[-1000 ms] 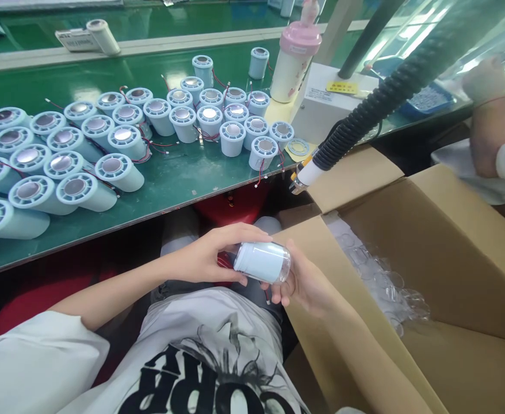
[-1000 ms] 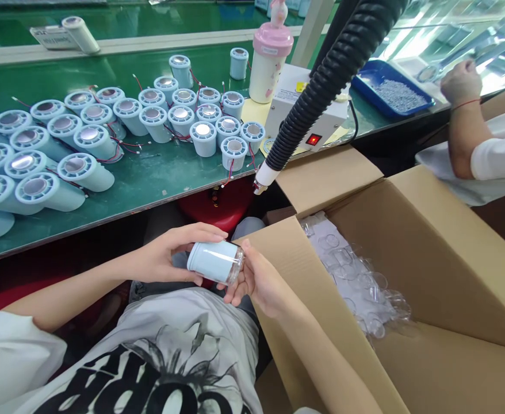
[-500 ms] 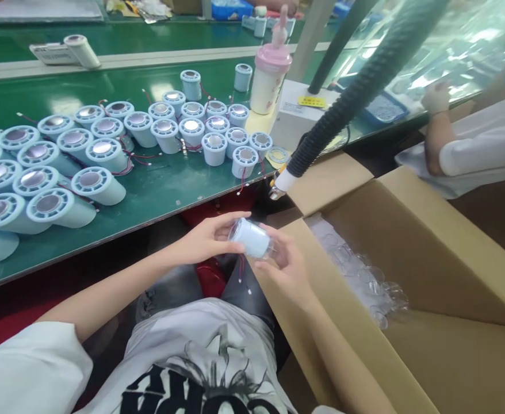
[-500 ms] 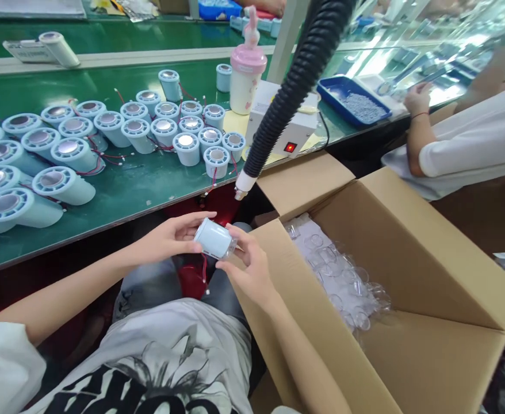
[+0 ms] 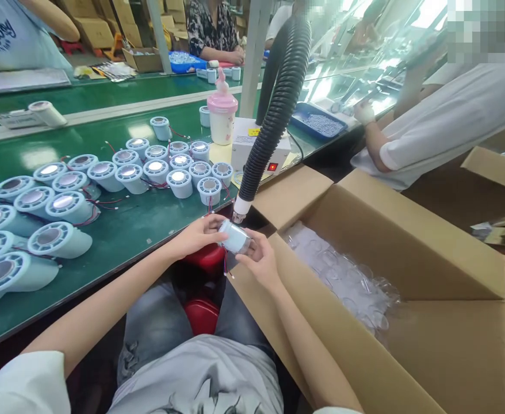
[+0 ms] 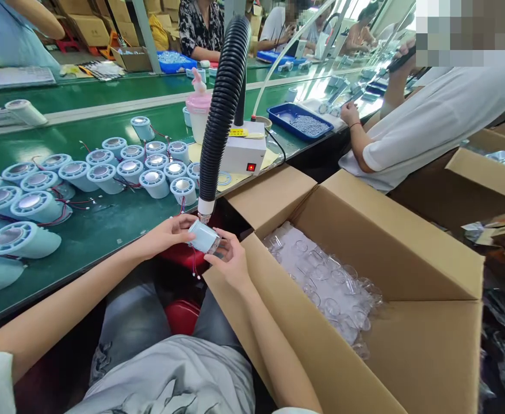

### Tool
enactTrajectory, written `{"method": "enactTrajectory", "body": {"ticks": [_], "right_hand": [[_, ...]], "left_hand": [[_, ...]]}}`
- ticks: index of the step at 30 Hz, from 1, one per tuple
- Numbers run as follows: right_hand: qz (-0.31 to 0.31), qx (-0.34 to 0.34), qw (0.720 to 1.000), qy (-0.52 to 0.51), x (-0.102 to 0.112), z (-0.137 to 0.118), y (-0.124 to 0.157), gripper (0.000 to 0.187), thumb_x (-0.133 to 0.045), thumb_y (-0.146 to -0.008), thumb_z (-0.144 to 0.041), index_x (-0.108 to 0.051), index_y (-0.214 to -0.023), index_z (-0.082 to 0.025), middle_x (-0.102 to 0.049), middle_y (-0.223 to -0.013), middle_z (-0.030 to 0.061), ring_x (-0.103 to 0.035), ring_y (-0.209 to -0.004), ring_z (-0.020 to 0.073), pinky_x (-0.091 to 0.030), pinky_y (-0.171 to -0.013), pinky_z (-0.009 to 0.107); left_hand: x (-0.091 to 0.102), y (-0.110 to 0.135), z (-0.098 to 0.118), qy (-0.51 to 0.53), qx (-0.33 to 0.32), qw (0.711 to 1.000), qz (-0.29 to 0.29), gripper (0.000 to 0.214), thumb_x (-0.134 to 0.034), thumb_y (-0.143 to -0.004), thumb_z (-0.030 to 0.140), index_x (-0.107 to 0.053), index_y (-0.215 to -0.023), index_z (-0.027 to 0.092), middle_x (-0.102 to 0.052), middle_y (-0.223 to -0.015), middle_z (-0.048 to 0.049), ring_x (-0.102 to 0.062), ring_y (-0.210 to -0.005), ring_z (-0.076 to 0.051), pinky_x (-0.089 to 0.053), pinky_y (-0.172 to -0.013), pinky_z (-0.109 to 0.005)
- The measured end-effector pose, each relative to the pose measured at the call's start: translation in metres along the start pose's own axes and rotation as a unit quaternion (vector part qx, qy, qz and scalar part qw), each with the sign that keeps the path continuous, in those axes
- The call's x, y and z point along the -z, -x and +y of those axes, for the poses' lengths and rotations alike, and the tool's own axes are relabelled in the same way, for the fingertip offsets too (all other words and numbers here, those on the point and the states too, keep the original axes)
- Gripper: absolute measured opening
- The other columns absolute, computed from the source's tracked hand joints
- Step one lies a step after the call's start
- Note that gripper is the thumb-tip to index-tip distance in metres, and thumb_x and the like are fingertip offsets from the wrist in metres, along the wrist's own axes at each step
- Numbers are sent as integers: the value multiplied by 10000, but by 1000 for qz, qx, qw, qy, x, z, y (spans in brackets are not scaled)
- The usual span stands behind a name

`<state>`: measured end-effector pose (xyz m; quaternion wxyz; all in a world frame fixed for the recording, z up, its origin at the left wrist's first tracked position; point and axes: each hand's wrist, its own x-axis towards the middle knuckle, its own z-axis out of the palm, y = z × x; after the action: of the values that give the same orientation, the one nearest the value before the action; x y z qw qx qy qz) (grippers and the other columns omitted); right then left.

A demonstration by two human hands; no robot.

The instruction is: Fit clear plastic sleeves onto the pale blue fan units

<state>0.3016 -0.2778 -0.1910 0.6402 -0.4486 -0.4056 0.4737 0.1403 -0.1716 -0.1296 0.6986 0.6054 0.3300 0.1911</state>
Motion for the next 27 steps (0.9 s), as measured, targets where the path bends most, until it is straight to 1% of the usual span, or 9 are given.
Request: {"method": "enactTrajectory", "body": {"ticks": [2,4,6,8,10,13,16,21,27], "right_hand": [[-17,-3,1000,2,3,-3,5,570,-790,-636,-409,-553,-1120,-223,-641,-1062,75,-636,-904,223,-560,-777,376],[-30,3,1000,7,5,-7,11,538,-752,-678,-448,-562,-1130,-226,-655,-1009,67,-638,-874,224,-559,-738,366],[-46,28,998,26,5,-12,18,524,-729,-709,-442,-555,-1158,-234,-657,-1035,72,-636,-900,227,-551,-767,366],[-60,52,996,41,3,-17,25,511,-720,-731,-405,-549,-1185,-246,-650,-1089,75,-635,-932,225,-543,-801,362],[-61,53,996,32,0,-24,30,470,-700,-757,-386,-558,-1187,-256,-652,-1097,64,-641,-936,217,-547,-797,346],[-43,37,998,14,-2,-33,37,395,-658,-798,-377,-579,-1171,-271,-669,-1046,36,-654,-909,197,-559,-764,314],[-24,52,998,24,-3,-40,43,384,-652,-808,-341,-581,-1182,-294,-670,-1059,17,-651,-936,187,-557,-800,309],[-5,39,999,-4,0,-40,49,376,-650,-811,-350,-591,-1178,-291,-671,-1090,27,-646,-970,208,-562,-786,319],[1,3,1000,-26,4,-32,50,387,-674,-794,-385,-619,-1166,-291,-656,-1122,23,-615,-1004,191,-533,-837,297]], "left_hand": [[2,12,-2,-6,6,1000,-11,481,-779,-657,312,-520,-1023,138,-618,-997,-60,-603,-929,-192,-479,-833,-341],[3,25,-3,-22,2,1000,-18,454,-762,-681,321,-492,-1005,153,-575,-968,-33,-591,-872,-162,-484,-755,-290],[2,37,-4,-54,-16,998,-17,401,-724,-725,353,-471,-973,166,-529,-896,0,-563,-797,-130,-466,-669,-240],[-1,47,-1,-106,-49,993,-17,360,-685,-762,379,-474,-965,169,-507,-872,8,-538,-773,-122,-456,-646,-228],[-5,55,4,-179,-94,979,-24,340,-646,-797,381,-503,-1020,167,-533,-936,-19,-542,-824,-142,-471,-702,-252],[-10,63,11,-295,-181,937,-44,355,-574,-859,340,-525,-1170,176,-563,-1096,-80,-547,-976,-195,-461,-858,-321],[-12,66,14,-349,-243,903,-64,376,-513,-902,294,-511,-1268,210,-523,-1195,-106,-510,-1091,-216,-414,-964,-359],[-11,69,11,-384,-246,886,-87,378,-414,-952,286,-531,-1310,272,-475,-1183,-101,-474,-1107,-211,-394,-980,-362],[-12,75,17,-370,-237,892,-107,362,-391,-954,235,-601,-1241,303,-447,-1204,-88,-461,-1128,-201,-392,-1003,-354]]}}
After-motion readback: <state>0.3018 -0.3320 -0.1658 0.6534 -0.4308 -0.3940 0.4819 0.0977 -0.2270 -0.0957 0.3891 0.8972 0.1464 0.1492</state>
